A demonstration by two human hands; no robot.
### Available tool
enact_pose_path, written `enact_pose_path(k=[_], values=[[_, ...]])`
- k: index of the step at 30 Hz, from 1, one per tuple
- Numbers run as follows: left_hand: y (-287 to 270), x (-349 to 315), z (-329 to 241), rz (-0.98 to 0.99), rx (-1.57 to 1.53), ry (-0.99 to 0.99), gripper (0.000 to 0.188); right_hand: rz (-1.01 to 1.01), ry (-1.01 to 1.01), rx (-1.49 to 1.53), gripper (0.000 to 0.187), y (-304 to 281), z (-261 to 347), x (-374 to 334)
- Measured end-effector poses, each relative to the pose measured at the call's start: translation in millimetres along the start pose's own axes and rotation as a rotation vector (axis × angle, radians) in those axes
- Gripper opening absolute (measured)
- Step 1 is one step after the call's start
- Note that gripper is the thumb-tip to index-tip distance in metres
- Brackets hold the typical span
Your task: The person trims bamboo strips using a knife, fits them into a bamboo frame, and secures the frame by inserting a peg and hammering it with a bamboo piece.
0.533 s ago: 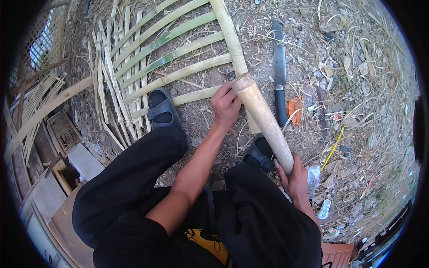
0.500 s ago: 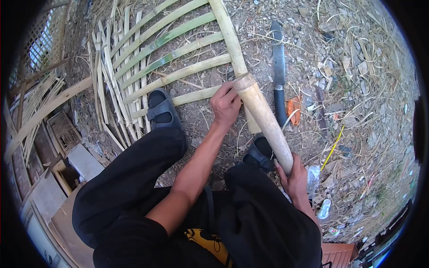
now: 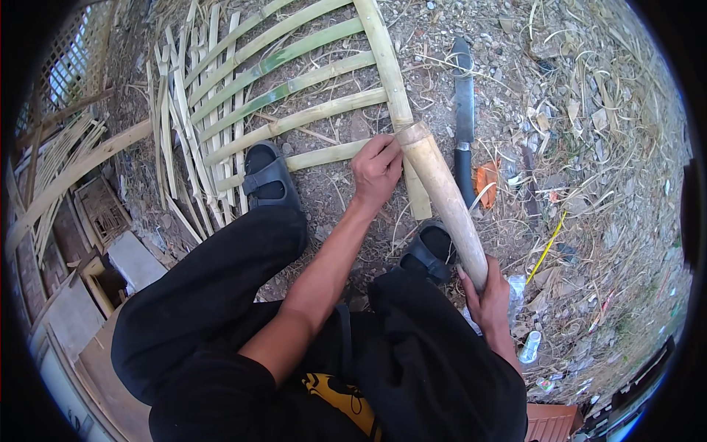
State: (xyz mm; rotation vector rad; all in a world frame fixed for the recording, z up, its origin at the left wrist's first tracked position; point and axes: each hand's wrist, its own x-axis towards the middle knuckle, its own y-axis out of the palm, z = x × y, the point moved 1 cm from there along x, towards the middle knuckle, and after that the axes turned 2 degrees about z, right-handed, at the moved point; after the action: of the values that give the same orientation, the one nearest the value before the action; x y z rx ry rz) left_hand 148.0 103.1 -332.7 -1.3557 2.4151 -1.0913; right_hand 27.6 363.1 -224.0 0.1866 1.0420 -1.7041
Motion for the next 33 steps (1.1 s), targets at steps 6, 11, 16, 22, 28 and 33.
enact_pose_path(k=[6, 11, 16, 22, 28, 33], values=[[-3.8, 1.5, 0.8, 0.007, -0.034, 0.016, 0.012, -0.022, -0.033, -0.011, 0.048, 3.5, -1.2, 0.6], [1.4, 3.5, 2.0, -0.026, -0.014, 0.081, 0.011, -0.091, -0.092, 0.039, 0.046, -2.1, 8.6, -2.9], [-2.5, 5.8, -4.7, -0.014, 0.026, 0.045, 0.011, -0.002, 0.048, -0.062, 0.046, 0.0, 0.9, 3.5], [-0.3, 1.9, 4.2, -0.018, -0.017, 0.066, 0.014, -0.07, -0.085, 0.015, 0.043, -1.0, 11.2, -0.3], [-4.8, 5.0, -4.5, -0.034, 0.043, 0.099, 0.013, -0.072, -0.146, 0.082, 0.043, -4.6, 18.8, -5.4], [1.4, 0.4, 2.2, -0.032, 0.017, 0.045, 0.012, -0.028, -0.011, 0.056, 0.044, -0.4, 15.3, 2.0]])
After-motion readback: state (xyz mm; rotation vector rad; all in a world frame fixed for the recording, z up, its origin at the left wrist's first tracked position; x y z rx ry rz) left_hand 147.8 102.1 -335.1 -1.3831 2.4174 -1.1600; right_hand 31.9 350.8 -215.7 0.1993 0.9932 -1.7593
